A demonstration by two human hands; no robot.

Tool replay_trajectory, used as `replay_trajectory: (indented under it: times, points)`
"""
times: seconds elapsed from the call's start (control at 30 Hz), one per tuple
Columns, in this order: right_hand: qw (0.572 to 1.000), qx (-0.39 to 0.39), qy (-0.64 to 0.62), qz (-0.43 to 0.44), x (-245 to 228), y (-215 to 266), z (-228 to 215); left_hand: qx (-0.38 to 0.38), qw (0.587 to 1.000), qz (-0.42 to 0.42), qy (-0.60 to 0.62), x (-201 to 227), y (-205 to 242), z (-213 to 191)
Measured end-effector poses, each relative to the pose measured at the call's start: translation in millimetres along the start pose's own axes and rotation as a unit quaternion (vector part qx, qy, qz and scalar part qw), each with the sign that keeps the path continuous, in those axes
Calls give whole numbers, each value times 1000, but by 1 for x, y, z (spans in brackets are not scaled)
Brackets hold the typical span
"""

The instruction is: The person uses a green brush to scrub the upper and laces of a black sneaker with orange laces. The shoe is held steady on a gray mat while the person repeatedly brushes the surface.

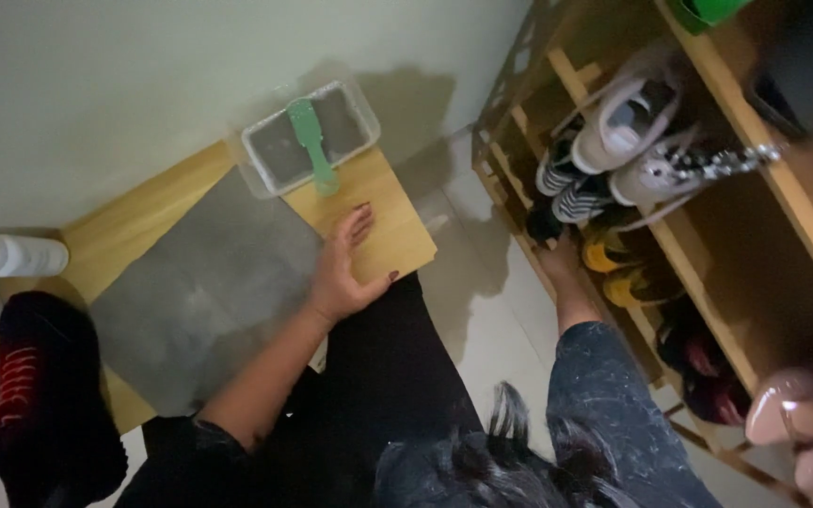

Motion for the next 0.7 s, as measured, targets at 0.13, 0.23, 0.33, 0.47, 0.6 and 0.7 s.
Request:
replay_trajectory:
  times: [0.13, 0.23, 0.33, 0.47, 0.6, 0.7]
  points:
    - [997, -22, -16, -75, -56, -13, -3, 13, 998, 53, -32, 8, -4, 0]
    - [892, -155, 284, 315, -39, 11, -6, 19, 997, 75, 2, 11, -6, -1]
    - [998, -35, 8, 60, -4, -39, 8, 24, 995, 95, -16, 16, -6, -3]
    - [993, -62, -66, 74, 35, -62, 22, 25, 995, 97, -2, 23, -8, -3]
    - [988, -72, -119, 62, 80, -89, 34, 17, 995, 94, 10, 22, -9, -2]
    - [991, -135, 10, 18, 145, -158, 65, 16, 995, 100, 1, 27, -10, -3]
Point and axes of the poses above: each hand's wrist, its own y-axis away from the middle knuckle, its own z-axis out of the palm, x = y × z, the point moved 10 cm from there along -y, towards the middle knuckle
